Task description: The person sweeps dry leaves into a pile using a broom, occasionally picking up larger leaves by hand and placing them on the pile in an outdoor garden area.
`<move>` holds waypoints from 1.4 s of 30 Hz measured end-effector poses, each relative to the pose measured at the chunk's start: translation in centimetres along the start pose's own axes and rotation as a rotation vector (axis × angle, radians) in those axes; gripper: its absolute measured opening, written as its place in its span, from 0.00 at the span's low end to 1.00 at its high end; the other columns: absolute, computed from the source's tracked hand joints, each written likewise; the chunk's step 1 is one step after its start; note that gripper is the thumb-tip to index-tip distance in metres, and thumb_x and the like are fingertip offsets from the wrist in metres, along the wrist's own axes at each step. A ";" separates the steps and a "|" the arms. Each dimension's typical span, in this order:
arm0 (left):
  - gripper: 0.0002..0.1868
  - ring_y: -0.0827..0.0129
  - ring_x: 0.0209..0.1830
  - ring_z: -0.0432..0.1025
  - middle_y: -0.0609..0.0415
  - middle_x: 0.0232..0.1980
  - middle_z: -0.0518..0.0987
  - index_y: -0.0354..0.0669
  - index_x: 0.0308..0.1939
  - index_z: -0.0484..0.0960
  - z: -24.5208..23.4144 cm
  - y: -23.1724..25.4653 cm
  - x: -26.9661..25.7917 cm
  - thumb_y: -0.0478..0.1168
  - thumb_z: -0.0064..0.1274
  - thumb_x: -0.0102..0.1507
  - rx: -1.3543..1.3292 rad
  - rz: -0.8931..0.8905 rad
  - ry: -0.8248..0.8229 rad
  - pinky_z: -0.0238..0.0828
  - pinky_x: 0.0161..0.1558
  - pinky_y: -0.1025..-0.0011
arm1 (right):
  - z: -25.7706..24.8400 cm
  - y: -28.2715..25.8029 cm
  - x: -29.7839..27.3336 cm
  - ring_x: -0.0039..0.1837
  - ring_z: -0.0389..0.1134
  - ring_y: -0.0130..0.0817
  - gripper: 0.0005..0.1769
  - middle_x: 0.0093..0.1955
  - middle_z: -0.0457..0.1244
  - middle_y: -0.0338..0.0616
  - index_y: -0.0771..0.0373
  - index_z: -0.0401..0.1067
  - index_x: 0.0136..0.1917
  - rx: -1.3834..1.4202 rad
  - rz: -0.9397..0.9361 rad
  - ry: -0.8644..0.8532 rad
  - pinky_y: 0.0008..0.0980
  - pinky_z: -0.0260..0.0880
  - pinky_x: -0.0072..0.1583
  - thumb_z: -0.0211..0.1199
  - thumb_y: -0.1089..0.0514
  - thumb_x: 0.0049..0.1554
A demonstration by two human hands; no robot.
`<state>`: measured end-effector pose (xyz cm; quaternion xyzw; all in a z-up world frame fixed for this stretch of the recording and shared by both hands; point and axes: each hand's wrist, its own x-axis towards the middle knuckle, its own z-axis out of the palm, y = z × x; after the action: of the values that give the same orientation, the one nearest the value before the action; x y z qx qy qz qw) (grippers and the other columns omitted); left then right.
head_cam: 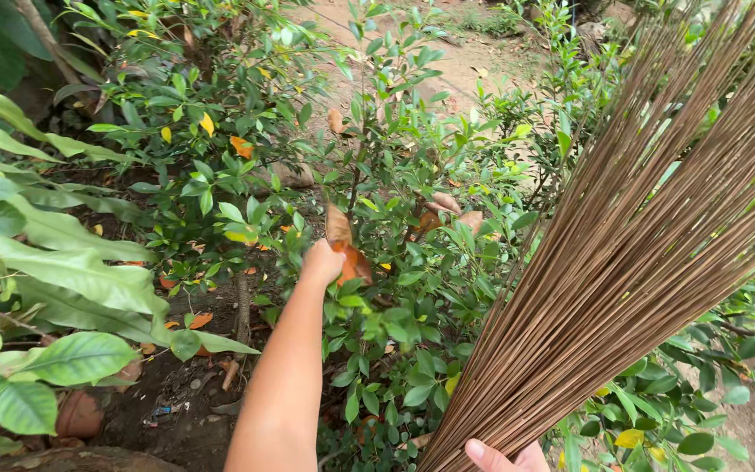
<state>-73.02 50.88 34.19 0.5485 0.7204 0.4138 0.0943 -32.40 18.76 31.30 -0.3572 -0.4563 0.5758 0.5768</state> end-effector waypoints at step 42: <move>0.41 0.28 0.66 0.64 0.15 0.66 0.66 0.29 0.61 0.72 9.0 27.9 -4.6 0.57 0.62 0.53 0.462 0.351 0.217 0.75 0.46 0.52 | -2.8 -2.0 -1.9 0.69 0.67 0.50 0.46 0.66 0.67 0.55 0.63 0.58 0.76 0.129 -0.027 0.114 0.54 0.65 0.68 0.69 0.66 0.45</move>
<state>-46.11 52.87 46.52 0.6239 0.6956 0.3053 -0.1834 -28.95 17.06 32.09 -0.3452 -0.3893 0.5748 0.6316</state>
